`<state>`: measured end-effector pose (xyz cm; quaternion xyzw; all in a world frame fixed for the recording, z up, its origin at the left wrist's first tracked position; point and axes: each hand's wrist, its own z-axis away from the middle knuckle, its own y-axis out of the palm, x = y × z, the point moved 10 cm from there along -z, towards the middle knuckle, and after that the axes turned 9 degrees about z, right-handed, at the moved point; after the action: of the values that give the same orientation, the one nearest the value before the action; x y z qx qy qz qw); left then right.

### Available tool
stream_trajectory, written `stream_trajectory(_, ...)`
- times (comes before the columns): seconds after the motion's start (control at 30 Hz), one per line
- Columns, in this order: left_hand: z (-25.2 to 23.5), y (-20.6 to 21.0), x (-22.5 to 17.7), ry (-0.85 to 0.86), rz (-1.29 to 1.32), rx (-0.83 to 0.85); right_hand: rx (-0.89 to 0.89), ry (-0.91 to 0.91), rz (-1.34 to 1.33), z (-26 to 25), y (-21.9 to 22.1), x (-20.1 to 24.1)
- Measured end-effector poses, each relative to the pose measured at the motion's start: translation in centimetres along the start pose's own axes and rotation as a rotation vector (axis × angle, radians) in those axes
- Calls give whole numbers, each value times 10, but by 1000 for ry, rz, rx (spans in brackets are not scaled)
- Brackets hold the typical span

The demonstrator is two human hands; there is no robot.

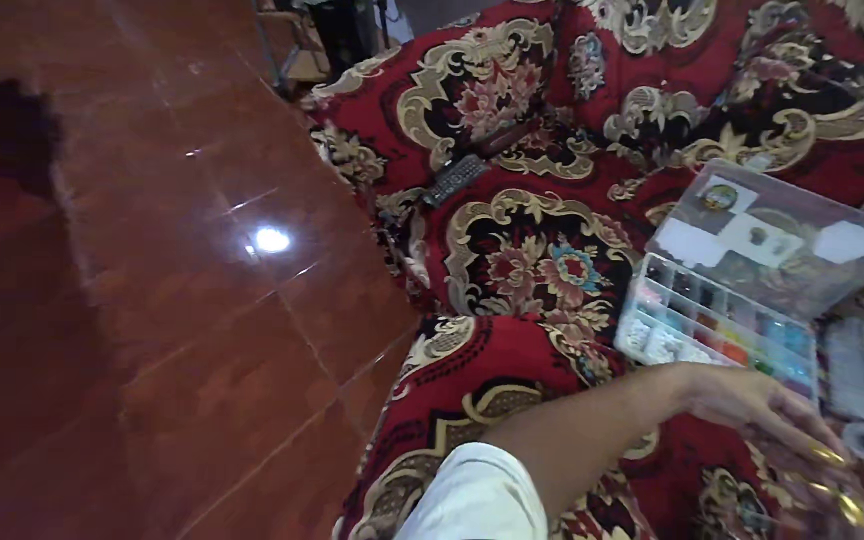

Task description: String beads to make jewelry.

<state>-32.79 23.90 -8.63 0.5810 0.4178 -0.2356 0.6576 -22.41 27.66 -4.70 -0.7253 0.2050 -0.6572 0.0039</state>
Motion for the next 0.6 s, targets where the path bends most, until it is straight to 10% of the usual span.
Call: stream_trajectory(0.6, -4, -2, 16, -90, 10, 80, -144, -7, 35, 6, -6, -4)
